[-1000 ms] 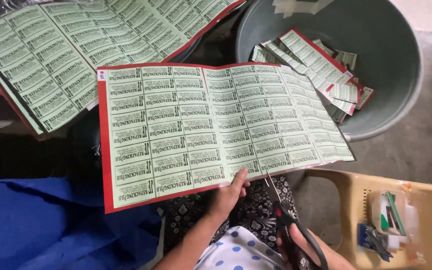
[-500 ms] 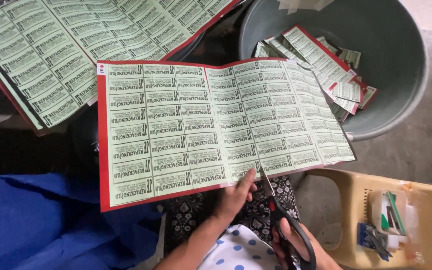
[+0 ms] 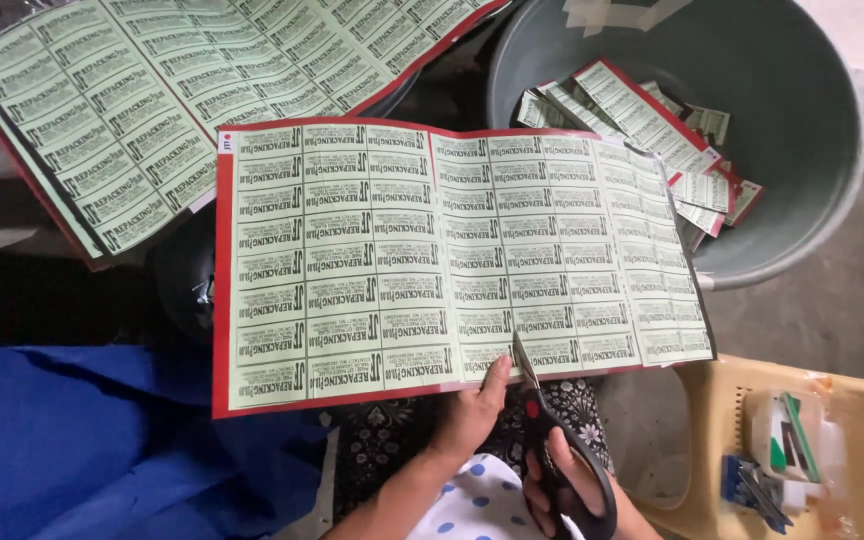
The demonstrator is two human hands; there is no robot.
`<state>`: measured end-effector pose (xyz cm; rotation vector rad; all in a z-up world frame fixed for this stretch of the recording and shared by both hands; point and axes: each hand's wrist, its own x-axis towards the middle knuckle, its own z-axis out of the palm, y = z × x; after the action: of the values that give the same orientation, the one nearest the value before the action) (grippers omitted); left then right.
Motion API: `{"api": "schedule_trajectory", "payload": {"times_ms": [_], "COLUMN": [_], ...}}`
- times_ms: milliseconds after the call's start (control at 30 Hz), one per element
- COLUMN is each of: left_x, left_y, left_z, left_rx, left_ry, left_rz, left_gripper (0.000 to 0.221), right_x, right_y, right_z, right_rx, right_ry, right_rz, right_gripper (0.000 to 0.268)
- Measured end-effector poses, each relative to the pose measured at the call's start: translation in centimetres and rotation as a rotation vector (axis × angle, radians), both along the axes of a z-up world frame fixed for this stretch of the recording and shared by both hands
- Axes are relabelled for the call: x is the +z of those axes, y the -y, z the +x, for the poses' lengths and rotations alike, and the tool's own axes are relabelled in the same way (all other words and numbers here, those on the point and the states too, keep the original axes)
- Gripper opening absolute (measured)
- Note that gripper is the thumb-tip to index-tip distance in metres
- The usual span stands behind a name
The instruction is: Cutting sheets of printed labels into individual strips using scissors
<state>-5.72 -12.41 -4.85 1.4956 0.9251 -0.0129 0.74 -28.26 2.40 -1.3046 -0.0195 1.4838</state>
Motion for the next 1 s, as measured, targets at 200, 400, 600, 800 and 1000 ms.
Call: {"api": "schedule_trajectory", "payload": {"times_ms": [200,400,600,800,1000], "left_x": [3.1,3.0,1.5,3.3,3.6], "left_y": [-0.7,-0.4,0.5,1.0,1.5], "left_z": [-0.7,-0.6,-1.5,-1.4,-1.8], "left_rx": [0.062,0.142,0.02,0.159,-0.015], "left_ry": [0.257,0.441,0.176,0.419,0.199], "left_rz": [0.044,-0.023,-0.247,-0.036,-0.464], "left_gripper": [0.043,0.028,0.06,0.038,0.058], "right_x": [1.8,1.6,1.4,2.0,2.1], "right_y": [-2.1,-2.9,-3.4,-4.2,-5.1], "right_z": [0.5,1.2,1.0,1.6,2.6], "right_rx": [-0.01,-0.01,-0.065,-0.107,0.066], "right_ry": [0.051,0.128,0.187,0.093,0.303], "right_rz": [-0.009,-0.058,-0.06,-0.15,-0.194], "right_gripper": [0.063,0.065,0.061,0.066,0.081]}}
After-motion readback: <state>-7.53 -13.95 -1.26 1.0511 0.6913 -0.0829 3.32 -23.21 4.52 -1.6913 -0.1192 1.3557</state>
